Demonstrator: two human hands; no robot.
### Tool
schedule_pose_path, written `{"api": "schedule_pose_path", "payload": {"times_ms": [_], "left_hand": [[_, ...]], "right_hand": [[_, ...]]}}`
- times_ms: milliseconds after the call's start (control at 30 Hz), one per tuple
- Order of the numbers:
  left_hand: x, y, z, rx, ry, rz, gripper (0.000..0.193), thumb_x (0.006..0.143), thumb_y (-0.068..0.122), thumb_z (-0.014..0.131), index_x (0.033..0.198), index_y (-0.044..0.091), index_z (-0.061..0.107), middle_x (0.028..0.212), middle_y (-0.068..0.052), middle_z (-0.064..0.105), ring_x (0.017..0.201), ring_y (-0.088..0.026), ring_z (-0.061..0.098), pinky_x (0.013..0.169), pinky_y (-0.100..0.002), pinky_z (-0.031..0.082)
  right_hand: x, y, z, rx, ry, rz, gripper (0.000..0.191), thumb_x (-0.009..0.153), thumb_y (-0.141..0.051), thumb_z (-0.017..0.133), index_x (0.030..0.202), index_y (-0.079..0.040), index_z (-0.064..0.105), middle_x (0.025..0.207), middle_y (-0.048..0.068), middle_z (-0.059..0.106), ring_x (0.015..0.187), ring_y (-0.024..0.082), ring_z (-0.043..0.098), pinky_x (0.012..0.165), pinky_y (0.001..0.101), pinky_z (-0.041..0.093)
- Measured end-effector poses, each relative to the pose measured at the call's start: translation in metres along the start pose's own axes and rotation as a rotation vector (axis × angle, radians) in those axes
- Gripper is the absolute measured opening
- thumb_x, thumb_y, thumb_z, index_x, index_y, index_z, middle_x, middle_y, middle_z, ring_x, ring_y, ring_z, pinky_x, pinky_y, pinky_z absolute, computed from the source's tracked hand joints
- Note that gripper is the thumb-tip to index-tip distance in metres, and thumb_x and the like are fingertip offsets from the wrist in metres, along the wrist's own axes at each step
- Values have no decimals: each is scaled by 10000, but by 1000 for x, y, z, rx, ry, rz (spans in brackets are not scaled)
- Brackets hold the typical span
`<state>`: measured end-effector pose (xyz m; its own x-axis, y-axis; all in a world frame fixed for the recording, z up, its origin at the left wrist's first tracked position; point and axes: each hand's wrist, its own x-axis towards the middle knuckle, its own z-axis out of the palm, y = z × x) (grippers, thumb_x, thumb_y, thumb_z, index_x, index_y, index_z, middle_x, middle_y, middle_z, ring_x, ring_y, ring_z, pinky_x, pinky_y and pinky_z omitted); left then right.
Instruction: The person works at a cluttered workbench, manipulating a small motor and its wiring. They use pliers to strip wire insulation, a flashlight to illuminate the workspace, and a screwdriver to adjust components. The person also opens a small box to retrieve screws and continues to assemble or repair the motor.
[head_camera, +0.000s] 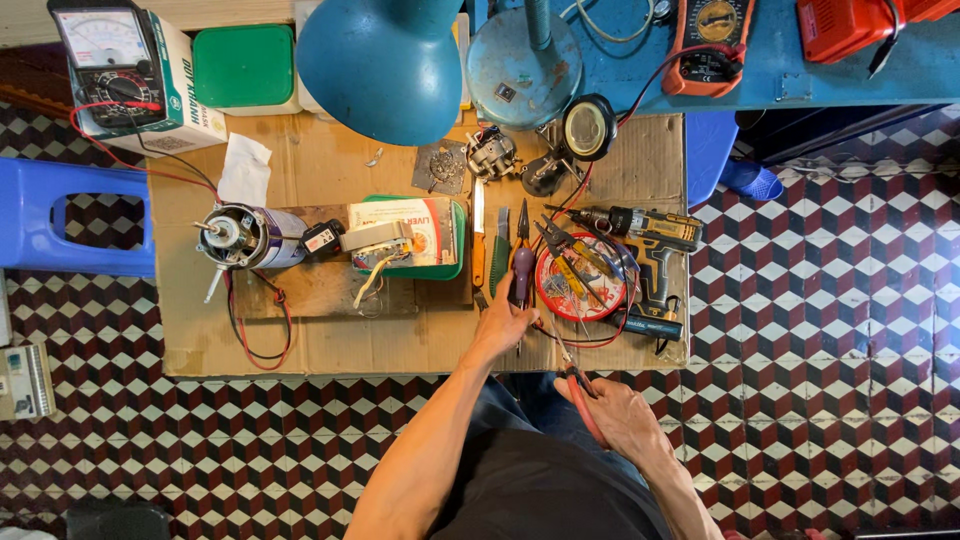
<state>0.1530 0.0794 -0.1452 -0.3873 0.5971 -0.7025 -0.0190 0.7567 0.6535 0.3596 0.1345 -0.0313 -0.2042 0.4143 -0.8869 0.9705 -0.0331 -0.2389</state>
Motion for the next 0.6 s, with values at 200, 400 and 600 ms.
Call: {"api": "schedule_pose_path", "payload": {"times_ms": [200, 400, 600], "left_hand": [[-3, 3, -1, 156, 179, 154, 834, 874, 312, 713, 1601, 172, 329, 842, -98, 735, 769, -299, 717, 735, -438, 546], [-1, -3, -26, 135, 161, 23, 922, 876, 386, 702, 1601, 75, 225, 923, -137, 761, 905, -351, 736, 823, -465, 554], [18, -2, -24, 106, 179, -13, 980, 842, 388, 714, 1624, 112, 192, 918, -155, 773, 912, -352, 730, 844, -446, 545]], "right_hand": [[-7, -7, -8, 49, -6, 63, 749, 814, -767, 583, 773, -29, 705, 577, 95, 617, 559, 211, 649, 569, 393, 503], [-5, -10, -6, -30, -8, 30, 737, 825, -781, 570, 747, -58, 690, 601, 85, 634, 592, 200, 664, 604, 381, 511], [-3, -12, 2, -20, 5, -20, 747, 822, -779, 572, 739, -44, 675, 582, 69, 607, 552, 192, 624, 574, 389, 503]]}}
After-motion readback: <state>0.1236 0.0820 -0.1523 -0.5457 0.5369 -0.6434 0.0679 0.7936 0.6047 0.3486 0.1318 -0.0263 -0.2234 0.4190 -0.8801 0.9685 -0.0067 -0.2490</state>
